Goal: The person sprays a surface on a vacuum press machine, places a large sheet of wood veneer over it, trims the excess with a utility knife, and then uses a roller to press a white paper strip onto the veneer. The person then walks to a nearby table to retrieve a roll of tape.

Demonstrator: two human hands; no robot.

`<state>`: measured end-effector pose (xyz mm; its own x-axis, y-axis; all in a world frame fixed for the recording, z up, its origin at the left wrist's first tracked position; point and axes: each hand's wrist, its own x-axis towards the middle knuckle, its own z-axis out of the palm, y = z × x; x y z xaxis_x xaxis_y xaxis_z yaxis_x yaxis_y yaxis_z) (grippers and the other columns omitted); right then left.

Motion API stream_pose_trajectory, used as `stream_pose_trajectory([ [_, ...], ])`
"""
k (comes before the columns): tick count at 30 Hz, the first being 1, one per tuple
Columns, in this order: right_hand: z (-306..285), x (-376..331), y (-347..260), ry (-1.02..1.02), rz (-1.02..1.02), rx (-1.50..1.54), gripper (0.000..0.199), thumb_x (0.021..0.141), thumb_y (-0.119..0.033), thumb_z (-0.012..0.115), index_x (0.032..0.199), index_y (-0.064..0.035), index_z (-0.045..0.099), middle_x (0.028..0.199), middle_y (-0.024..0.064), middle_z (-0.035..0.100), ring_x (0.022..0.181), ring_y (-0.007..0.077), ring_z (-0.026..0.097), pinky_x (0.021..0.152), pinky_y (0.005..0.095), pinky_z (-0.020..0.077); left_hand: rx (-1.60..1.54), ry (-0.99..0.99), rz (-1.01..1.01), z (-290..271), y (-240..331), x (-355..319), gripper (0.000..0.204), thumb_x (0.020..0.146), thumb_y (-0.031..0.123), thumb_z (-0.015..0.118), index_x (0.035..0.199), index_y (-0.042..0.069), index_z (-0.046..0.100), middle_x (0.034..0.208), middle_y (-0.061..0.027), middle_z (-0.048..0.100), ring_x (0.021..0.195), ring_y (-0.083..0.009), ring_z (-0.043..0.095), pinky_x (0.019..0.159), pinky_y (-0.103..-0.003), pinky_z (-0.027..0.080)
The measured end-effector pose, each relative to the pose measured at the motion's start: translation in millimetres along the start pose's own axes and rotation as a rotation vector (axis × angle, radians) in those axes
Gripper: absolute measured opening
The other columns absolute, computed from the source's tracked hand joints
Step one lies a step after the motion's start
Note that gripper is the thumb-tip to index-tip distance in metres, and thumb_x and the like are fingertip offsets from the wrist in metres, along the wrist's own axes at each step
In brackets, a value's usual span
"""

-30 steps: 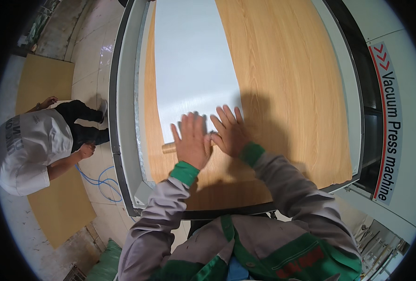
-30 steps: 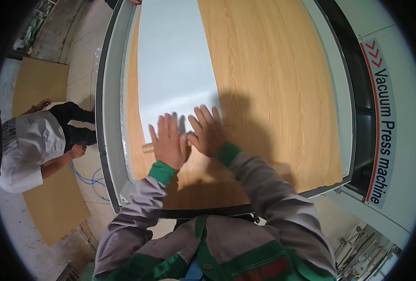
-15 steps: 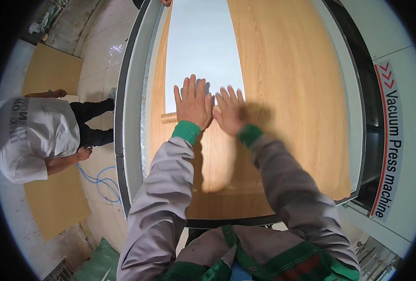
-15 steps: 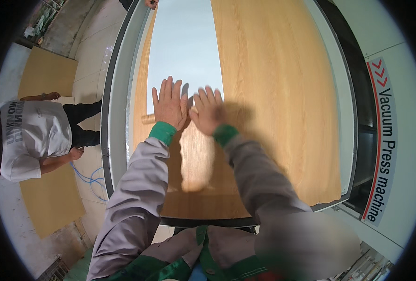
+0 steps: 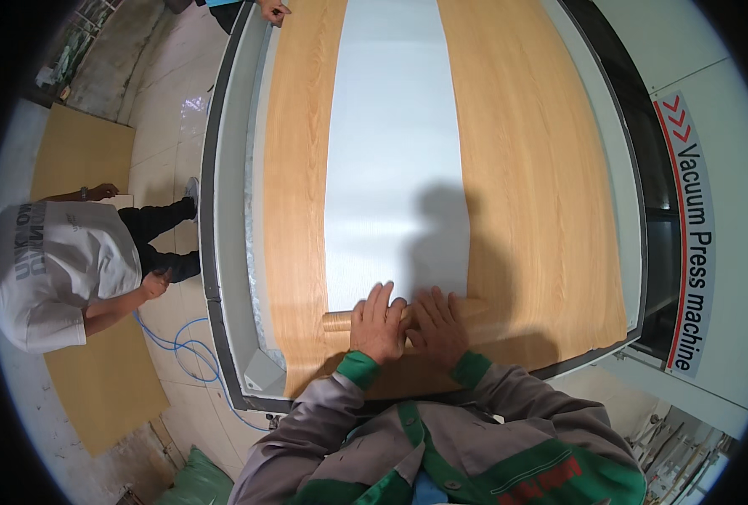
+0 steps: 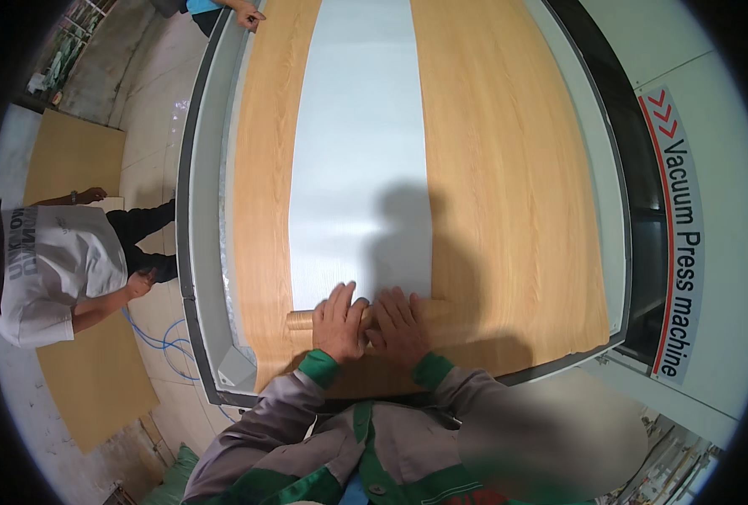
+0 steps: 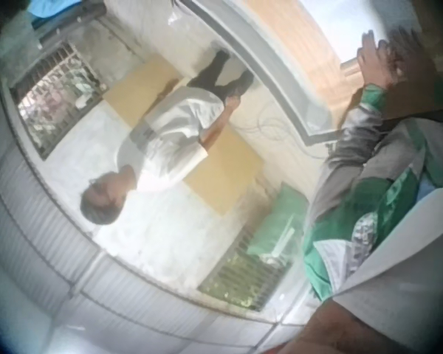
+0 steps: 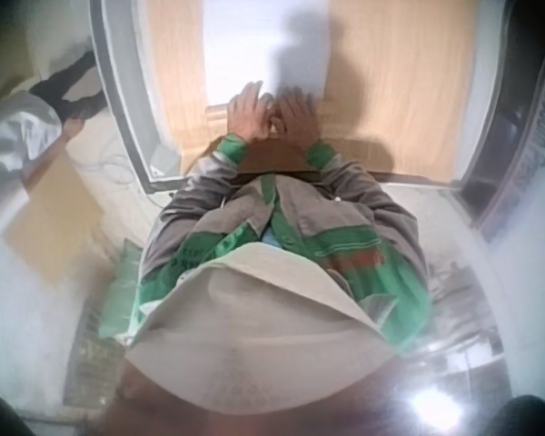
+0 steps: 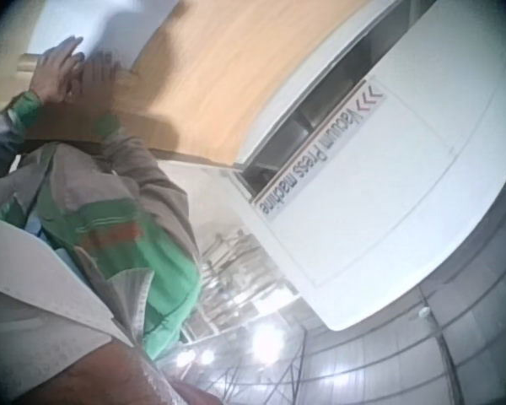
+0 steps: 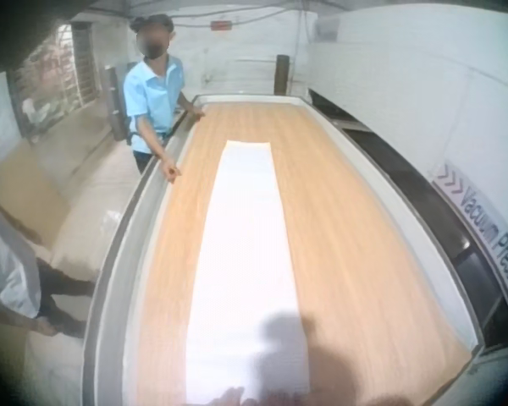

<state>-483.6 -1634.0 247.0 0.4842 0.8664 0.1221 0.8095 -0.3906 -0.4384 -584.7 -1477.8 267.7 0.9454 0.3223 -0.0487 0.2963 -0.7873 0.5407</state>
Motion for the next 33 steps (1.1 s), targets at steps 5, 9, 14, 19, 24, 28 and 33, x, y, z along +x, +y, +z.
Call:
stream_pose_trajectory([
  [5,0.1,61.8,19.9,-0.093,0.030,-0.129,0.073,0.097,-0.050,0.058,0.140,0.0071,0.050,0.149,0.0310,0.046,0.145,0.0515,0.035,0.119,0.0679,0.0207,0.222,0.122,0.146,3.4,-34.5,61.9,0.056,0.096,0.027,0.057,0.147,0.004,0.047,0.157,-0.0227,0.040,0.151,-0.0406,0.030,0.122,-0.067,0.014],
  [9,4.7,81.2,20.5,0.069,0.093,-0.076,0.085,0.099,-0.058,0.049,0.150,0.0093,0.037,0.159,0.0317,0.032,0.149,0.0529,0.025,0.120,0.0681,0.0160,0.244,0.129,0.161,2.5,-50.8,131.8,0.055,0.099,0.027,0.052,0.149,0.004,0.044,0.157,-0.0222,0.041,0.150,-0.0401,0.031,0.123,-0.064,0.016],
  [14,12.4,62.5,12.9,0.070,0.026,0.032,0.092,0.096,-0.061,0.056,0.151,0.0087,0.035,0.157,0.0337,0.033,0.150,0.0499,0.026,0.122,0.0637,0.0184,0.159,0.274,0.118,-17.8,-44.7,165.4,0.043,0.102,0.022,0.050,0.142,0.007,0.052,0.146,-0.0172,0.053,0.141,-0.0345,0.043,0.122,-0.058,0.021],
  [19,17.1,144.2,52.9,0.157,0.118,-0.167,0.076,0.099,-0.052,0.055,0.146,0.0071,0.045,0.154,0.0293,0.041,0.146,0.0444,0.034,0.122,0.0608,0.0188,0.079,0.288,0.155,-26.7,-43.6,115.0,0.036,0.101,0.022,0.052,0.134,0.008,0.057,0.135,-0.0139,0.059,0.131,-0.0334,0.051,0.117,-0.054,0.029],
  [24,1.2,175.9,64.1,0.300,0.122,-0.120,0.060,0.100,-0.037,0.058,0.143,0.0036,0.048,0.151,0.0289,0.043,0.145,0.0457,0.036,0.122,0.0595,0.0205,0.153,0.225,0.212,-25.2,-56.2,134.8,0.031,0.097,0.026,0.063,0.125,0.012,0.064,0.121,-0.0087,0.063,0.117,-0.0314,0.056,0.105,-0.048,0.038],
  [28,-7.5,94.7,32.0,0.098,0.105,0.049,0.070,0.091,-0.038,0.069,0.143,0.0046,0.047,0.153,0.0289,0.040,0.143,0.0493,0.036,0.121,0.0623,0.0220,0.145,0.067,0.228,-28.0,-48.8,125.0,0.023,0.097,0.027,0.059,0.113,0.014,0.069,0.105,-0.0092,0.064,0.098,-0.0328,0.060,0.083,-0.050,0.046],
  [33,-10.9,3.1,-5.3,0.004,0.224,0.073,0.078,0.093,-0.043,0.067,0.147,0.0082,0.041,0.156,0.0306,0.037,0.147,0.0506,0.030,0.122,0.0635,0.0196,0.108,0.036,0.174,-5.7,-16.8,34.9,0.040,0.094,0.031,0.062,0.129,0.012,0.063,0.115,-0.0108,0.061,0.110,-0.0332,0.057,0.101,-0.051,0.040],
])
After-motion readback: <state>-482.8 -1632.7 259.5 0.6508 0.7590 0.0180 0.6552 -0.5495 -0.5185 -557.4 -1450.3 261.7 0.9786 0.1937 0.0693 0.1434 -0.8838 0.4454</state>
